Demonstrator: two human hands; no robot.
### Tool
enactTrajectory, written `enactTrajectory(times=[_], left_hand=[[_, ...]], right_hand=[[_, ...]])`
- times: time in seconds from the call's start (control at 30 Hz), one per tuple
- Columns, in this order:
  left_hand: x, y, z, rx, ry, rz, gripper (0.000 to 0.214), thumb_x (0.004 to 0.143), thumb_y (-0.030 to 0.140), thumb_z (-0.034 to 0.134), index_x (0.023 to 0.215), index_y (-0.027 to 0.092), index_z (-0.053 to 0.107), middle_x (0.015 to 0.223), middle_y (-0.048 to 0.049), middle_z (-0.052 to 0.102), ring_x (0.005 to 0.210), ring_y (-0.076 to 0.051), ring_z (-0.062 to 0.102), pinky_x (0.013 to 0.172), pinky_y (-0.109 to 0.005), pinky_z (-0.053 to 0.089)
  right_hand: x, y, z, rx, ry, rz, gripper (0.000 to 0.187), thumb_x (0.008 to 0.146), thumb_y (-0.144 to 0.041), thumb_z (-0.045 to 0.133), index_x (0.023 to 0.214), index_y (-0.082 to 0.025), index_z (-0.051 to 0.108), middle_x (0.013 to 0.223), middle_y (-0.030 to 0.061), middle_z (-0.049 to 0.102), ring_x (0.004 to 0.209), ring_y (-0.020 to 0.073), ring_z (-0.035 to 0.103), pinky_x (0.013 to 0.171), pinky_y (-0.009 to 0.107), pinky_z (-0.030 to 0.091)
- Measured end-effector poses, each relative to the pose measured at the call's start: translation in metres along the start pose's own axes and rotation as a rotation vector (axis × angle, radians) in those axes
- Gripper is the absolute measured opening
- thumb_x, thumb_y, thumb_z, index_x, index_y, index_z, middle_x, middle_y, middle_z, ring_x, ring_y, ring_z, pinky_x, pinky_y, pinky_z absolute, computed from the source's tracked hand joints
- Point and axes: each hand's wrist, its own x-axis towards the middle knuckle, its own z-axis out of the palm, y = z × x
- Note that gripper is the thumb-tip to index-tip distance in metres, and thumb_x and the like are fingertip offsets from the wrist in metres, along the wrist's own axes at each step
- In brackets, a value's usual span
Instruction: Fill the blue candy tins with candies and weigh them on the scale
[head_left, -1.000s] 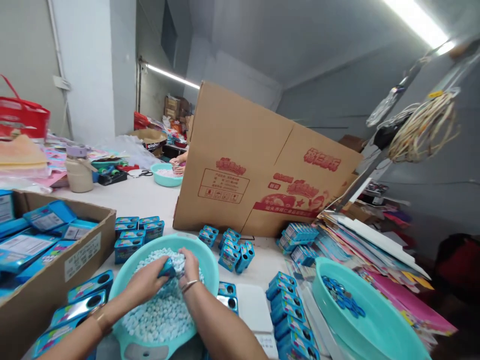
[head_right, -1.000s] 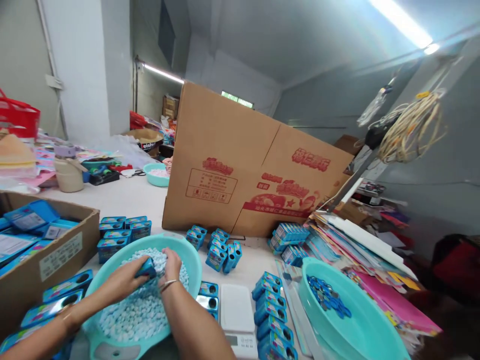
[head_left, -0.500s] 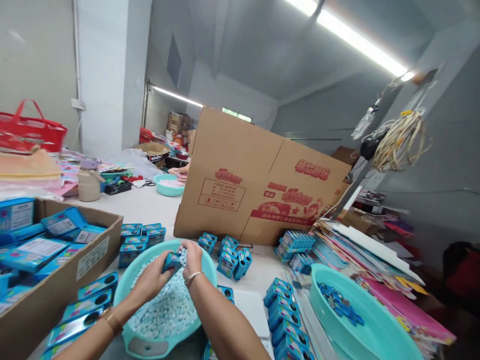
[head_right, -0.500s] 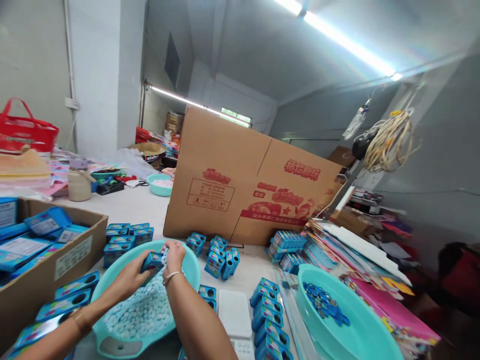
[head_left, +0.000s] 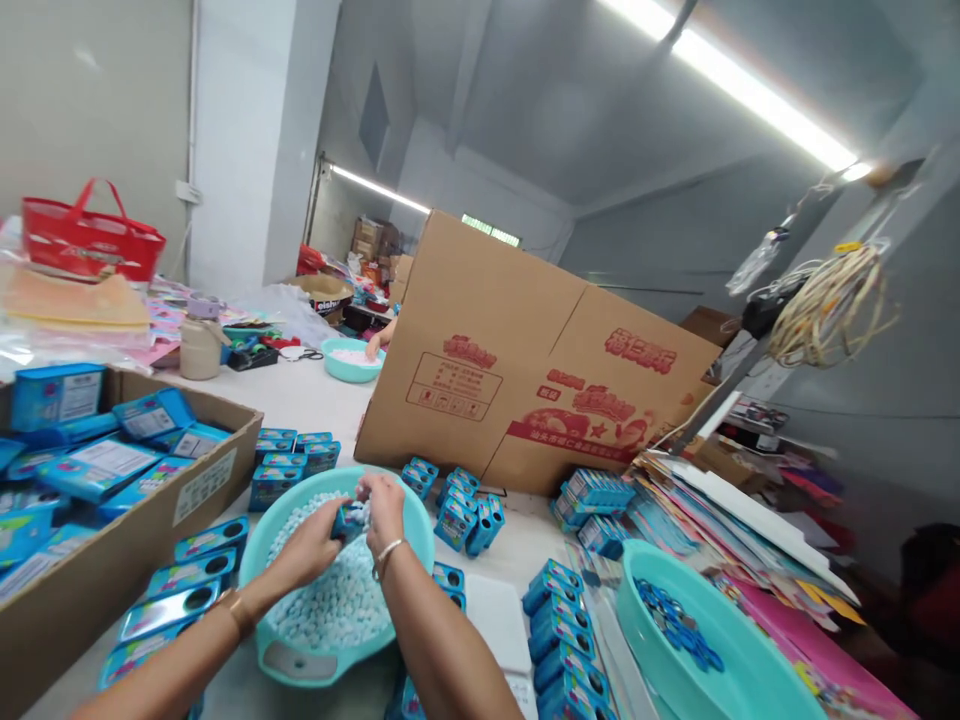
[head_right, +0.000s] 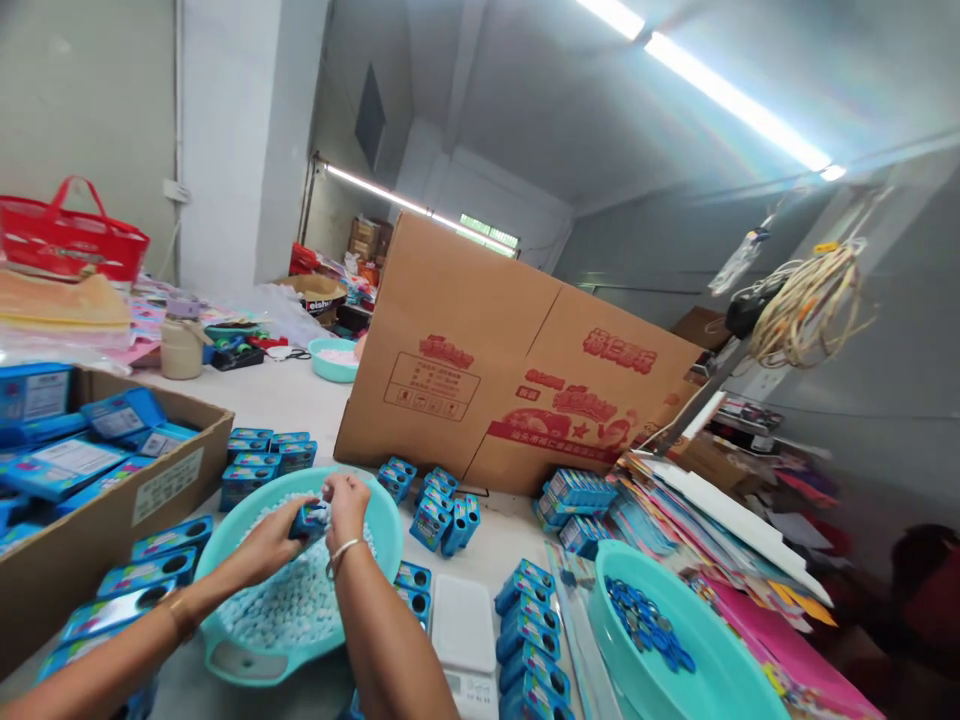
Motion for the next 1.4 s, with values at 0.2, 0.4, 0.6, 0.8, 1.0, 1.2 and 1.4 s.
enactTrajectory(times=[0.2, 0.4, 0.6, 0.8, 1.0, 1.2, 1.4], left_hand=[[0.000, -0.007, 0.004, -0.103, 0.028, -0.012, 0.055, 0.066, 0.025, 0.054, 0.119, 0.016, 0.057, 0.123, -0.0099, 0.067, 0.117, -0.031, 0.059, 0.102, -0.039, 0.044], [0.003, 0.003, 0.001, -0.177, 0.050, 0.023, 0.054, 0.067, 0.028, 0.057, 0.120, 0.016, 0.059, 0.125, -0.0107, 0.065, 0.119, -0.031, 0.058, 0.105, -0.041, 0.041], [0.009, 0.008, -0.003, -0.282, 0.022, 0.023, 0.050, 0.061, 0.025, 0.060, 0.110, 0.016, 0.065, 0.118, -0.0109, 0.069, 0.115, -0.033, 0.060, 0.104, -0.043, 0.042], [-0.001, 0.016, -0.020, -0.543, -0.102, -0.159, 0.056, 0.057, 0.022, 0.067, 0.112, 0.015, 0.064, 0.106, -0.0083, 0.073, 0.101, -0.031, 0.065, 0.091, -0.041, 0.050], [-0.017, 0.028, -0.026, -0.878, -0.108, -0.368, 0.064, 0.049, 0.011, 0.064, 0.112, 0.018, 0.063, 0.103, -0.0055, 0.072, 0.100, -0.027, 0.065, 0.085, -0.034, 0.049], [-0.026, 0.026, -0.025, -0.896, -0.147, -0.451, 0.064, 0.050, 0.008, 0.062, 0.113, 0.018, 0.059, 0.091, -0.0009, 0.068, 0.085, -0.020, 0.062, 0.075, -0.028, 0.045], [-0.039, 0.034, -0.043, -0.817, -0.318, -0.363, 0.045, 0.059, 0.010, 0.062, 0.103, 0.020, 0.063, 0.093, -0.0029, 0.066, 0.086, -0.021, 0.061, 0.070, -0.027, 0.047]], right_hand=[[-0.004, -0.008, 0.001, -0.020, -0.058, -0.014, 0.012, 0.062, -0.028, 0.065, 0.058, -0.017, 0.063, 0.052, -0.0026, 0.060, 0.055, 0.0130, 0.055, 0.060, 0.025, 0.046], [-0.007, -0.021, -0.004, 0.021, -0.043, 0.008, 0.013, 0.062, -0.029, 0.065, 0.059, -0.017, 0.062, 0.052, -0.0027, 0.060, 0.052, 0.0116, 0.053, 0.056, 0.024, 0.044], [-0.011, -0.015, -0.003, 0.040, -0.028, -0.040, 0.012, 0.065, -0.028, 0.064, 0.058, -0.018, 0.062, 0.053, -0.0038, 0.058, 0.054, 0.0107, 0.050, 0.057, 0.023, 0.041], [-0.006, -0.018, -0.018, -0.008, -0.016, 0.005, 0.020, 0.069, -0.037, 0.068, 0.065, -0.018, 0.065, 0.063, 0.0006, 0.066, 0.063, 0.0144, 0.058, 0.066, 0.026, 0.046], [-0.007, -0.007, -0.028, -0.069, -0.080, 0.150, 0.058, 0.085, -0.068, 0.044, 0.080, -0.018, 0.073, 0.085, 0.0099, 0.075, 0.085, 0.0213, 0.066, 0.078, 0.033, 0.049], [-0.023, -0.008, -0.032, -0.124, -0.009, 0.143, 0.059, 0.088, -0.068, 0.038, 0.093, -0.020, 0.073, 0.105, 0.0087, 0.074, 0.102, 0.0219, 0.065, 0.089, 0.034, 0.048], [-0.018, 0.005, -0.066, -0.387, -0.254, 0.220, 0.056, 0.093, -0.061, 0.030, 0.116, -0.023, 0.063, 0.121, 0.0095, 0.067, 0.112, 0.0236, 0.062, 0.092, 0.040, 0.048]])
